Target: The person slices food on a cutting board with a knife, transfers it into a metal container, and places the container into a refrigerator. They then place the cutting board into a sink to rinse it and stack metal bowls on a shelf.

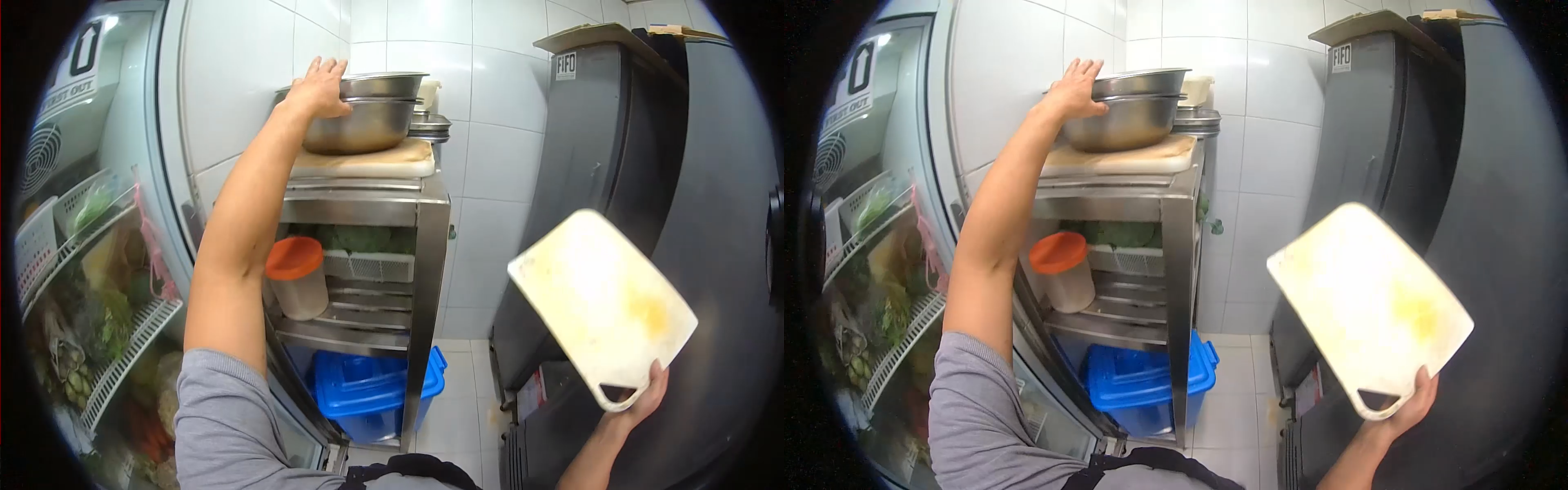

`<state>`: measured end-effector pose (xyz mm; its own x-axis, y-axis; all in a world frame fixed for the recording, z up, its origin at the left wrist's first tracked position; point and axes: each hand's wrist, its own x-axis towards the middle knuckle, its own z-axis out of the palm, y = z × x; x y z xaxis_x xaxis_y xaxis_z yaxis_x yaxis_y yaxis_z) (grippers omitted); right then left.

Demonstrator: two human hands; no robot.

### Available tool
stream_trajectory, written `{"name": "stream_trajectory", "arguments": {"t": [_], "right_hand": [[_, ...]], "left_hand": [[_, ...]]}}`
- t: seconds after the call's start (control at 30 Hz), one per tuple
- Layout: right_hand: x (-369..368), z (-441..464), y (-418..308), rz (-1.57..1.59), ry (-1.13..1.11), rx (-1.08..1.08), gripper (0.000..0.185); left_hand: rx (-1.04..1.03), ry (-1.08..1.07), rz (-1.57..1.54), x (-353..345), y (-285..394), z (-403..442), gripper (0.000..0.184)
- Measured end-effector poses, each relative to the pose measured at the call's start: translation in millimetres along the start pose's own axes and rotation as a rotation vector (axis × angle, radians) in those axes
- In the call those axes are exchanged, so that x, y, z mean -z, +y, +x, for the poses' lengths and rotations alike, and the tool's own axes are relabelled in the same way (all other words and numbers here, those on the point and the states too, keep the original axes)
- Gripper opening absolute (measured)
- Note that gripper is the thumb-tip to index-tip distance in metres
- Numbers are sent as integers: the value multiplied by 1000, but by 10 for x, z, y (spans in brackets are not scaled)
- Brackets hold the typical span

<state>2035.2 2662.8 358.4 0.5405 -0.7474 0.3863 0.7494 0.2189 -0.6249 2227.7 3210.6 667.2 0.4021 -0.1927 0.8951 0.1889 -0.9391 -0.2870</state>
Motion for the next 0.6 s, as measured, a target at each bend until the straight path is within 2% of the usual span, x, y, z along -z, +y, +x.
{"name": "stream_trajectory", "arguments": {"t": [0.07, 0.1, 0.17, 0.2, 0.27, 0.33, 0.4, 0.47, 0.6], "right_hand": [[-264, 387, 249, 125, 7, -21, 36], [-423, 570, 371, 209, -14, -87, 36], [-772, 910, 630, 321, -49, -204, 36], [-957, 1057, 786, 347, -61, -259, 36], [-1398, 1297, 1055, 395, -130, -332, 26], [-1855, 1610, 1449, 377, -301, -404, 26], [-2487, 1695, 1649, 343, -349, -389, 23], [-3080, 1732, 1859, 365, -404, -439, 21], [-3994, 1697, 2409, 141, -831, -444, 31]], "left_hand": [[51, -420, -90, -77, -22, 185, 69], [56, -418, -77, -99, -39, 254, 69], [-100, -437, -127, -108, -76, 338, 48], [-91, -446, -103, -138, -38, 328, 48], [-128, -237, -29, -153, 68, 261, 38], [-58, -223, 32, -60, 148, 361, 39], [117, -204, -76, 114, 189, 532, 36], [136, -184, -69, 230, 140, 665, 38], [121, -132, -136, 519, 217, 573, 40]]}}
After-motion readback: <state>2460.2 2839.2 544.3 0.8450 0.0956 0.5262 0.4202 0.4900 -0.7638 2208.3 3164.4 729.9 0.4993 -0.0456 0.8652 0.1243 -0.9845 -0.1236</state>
